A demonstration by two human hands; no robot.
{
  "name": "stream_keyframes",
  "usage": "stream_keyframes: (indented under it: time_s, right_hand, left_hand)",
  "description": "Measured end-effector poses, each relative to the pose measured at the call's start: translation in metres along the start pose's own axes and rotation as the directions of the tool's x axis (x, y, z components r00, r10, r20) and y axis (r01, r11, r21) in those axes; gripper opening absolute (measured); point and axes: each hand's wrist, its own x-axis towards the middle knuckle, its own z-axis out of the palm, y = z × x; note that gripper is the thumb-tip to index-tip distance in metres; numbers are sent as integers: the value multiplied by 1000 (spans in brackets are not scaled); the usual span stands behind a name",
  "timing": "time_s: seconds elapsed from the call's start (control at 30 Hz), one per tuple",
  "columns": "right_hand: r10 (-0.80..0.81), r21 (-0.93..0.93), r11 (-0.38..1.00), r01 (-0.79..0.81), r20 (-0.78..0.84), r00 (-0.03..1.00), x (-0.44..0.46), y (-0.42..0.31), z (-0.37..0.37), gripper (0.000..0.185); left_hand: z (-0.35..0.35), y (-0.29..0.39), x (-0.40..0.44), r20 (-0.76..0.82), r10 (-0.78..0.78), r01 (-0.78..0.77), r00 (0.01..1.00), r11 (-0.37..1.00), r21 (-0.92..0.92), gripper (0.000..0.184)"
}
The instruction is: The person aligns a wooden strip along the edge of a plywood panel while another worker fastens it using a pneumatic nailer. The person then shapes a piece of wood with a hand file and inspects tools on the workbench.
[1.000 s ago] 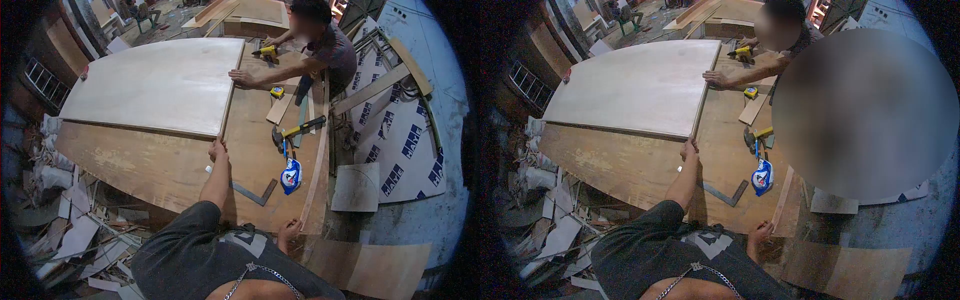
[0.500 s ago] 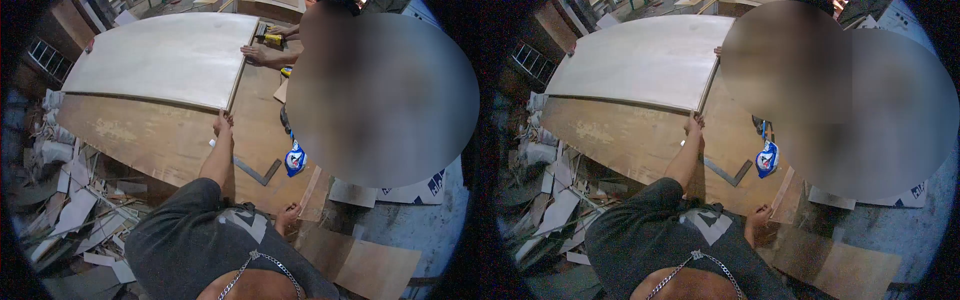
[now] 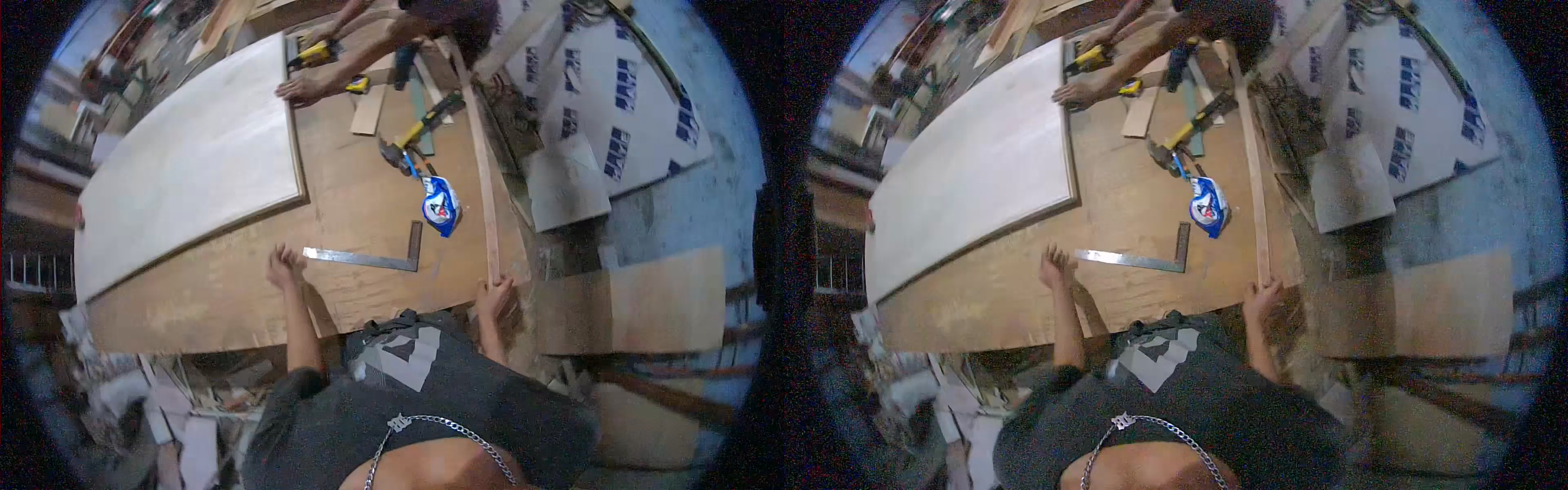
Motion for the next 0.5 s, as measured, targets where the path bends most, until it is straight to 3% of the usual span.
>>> stream_keyframes:
  time_s: [0.07, 0.13, 0.2, 0.33, 0.4, 0.43, 0.47, 0.5]
  right_hand:
    - [31, -43, 999, -29, 48, 998, 8, 14, -4, 48]
    - [-22, -71, 997, 28, 71, 997, 11, 26, 0, 54]
    - [24, -94, 996, -12, 126, 992, 15, 3, -19, 61]
    - [185, -196, 971, -139, 242, 952, 29, 11, -19, 79]
    - [235, -295, 945, -140, 318, 918, 34, -14, -39, 79]
    - [286, -384, 915, -125, 395, 873, 34, -25, -45, 79]
    - [286, -371, 918, -137, 383, 879, 27, -15, -41, 79]
    - [100, -348, 938, 0, 269, 958, 16, 0, -35, 71]
  left_hand:
    - [-13, -7, -36, -114, 170, -143, 979, 965, 219, 24]
    - [-55, -31, -45, -57, 219, -207, 974, 965, 161, 21]
    - [-62, -41, -70, -164, 326, -267, 931, 915, 303, 21]
    - [-65, -59, -69, -37, 395, -360, 918, 867, 344, 22]
    - [-69, -64, -56, 11, 505, -397, 863, 665, 633, 23]
    - [-66, -63, -59, 27, 506, -410, 862, 665, 624, 23]
    - [-44, -48, -84, 2, 511, -390, 860, 653, 649, 24]
    - [-30, -39, -100, -20, 517, -371, 856, 640, 673, 26]
